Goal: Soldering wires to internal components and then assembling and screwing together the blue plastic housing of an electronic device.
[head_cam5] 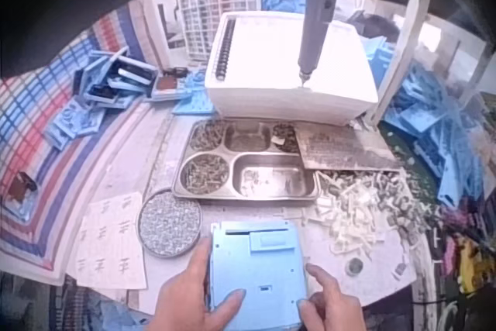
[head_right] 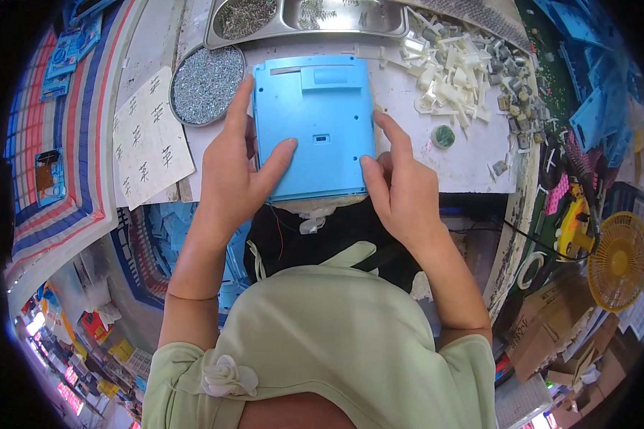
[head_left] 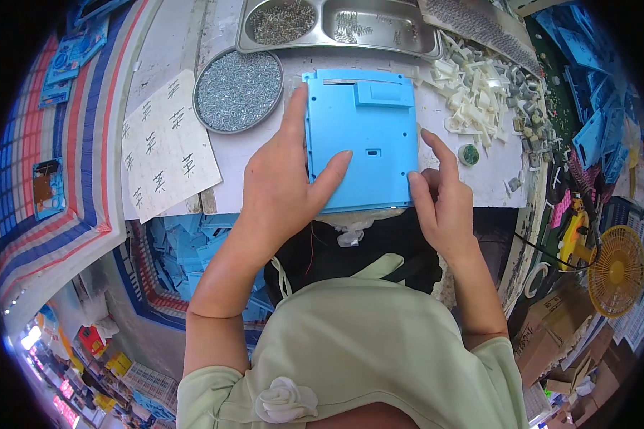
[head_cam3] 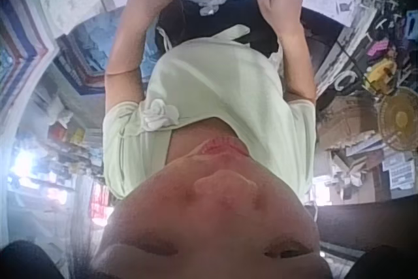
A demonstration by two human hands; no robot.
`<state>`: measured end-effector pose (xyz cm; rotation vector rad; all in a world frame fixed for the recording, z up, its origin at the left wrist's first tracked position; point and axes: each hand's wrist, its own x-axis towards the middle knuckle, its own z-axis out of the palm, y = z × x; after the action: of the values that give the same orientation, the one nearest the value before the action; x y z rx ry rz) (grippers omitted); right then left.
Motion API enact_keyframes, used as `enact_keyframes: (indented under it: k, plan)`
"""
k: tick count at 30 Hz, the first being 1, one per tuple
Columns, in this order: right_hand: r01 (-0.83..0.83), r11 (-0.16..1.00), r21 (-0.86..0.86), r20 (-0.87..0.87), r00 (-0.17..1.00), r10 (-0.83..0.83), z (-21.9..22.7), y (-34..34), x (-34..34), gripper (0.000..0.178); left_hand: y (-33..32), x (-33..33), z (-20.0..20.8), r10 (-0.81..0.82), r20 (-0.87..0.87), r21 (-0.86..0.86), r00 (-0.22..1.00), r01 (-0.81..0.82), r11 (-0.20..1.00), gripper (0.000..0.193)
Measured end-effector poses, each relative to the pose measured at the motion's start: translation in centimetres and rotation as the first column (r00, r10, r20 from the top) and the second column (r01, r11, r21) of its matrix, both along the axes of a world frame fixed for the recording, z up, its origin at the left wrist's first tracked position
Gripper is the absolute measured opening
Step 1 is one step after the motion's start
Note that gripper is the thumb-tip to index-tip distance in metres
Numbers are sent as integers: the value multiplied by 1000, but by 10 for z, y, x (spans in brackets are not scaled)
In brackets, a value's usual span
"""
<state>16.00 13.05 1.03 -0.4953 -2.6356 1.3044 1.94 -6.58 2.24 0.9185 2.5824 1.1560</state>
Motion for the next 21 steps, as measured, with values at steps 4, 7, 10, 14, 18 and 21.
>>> enact_keyframes:
  k: [4,7,10,14,18,21]
  plan:
    - [-11,999,-52,13,1000,12,-5,2,2,50,1,-9,-16,-55,-110,63,992,62,996,84]
    - [-16,993,-117,-9,1000,15,-14,0,12,47,0,-10,-20,-63,-98,112,993,74,991,80]
    - [-66,991,-114,9,998,68,-15,2,9,46,-4,-6,-13,-28,74,108,997,20,994,79]
    - [-161,985,-56,62,984,164,-7,8,-3,46,-12,3,-13,44,138,80,989,-56,995,76]
    - [-233,964,131,2,972,235,-10,11,-5,50,-17,18,-15,149,24,4,989,-149,989,69]
    - [-267,887,378,-3,957,290,-17,5,-4,54,-24,27,-37,165,46,22,985,-166,986,63]
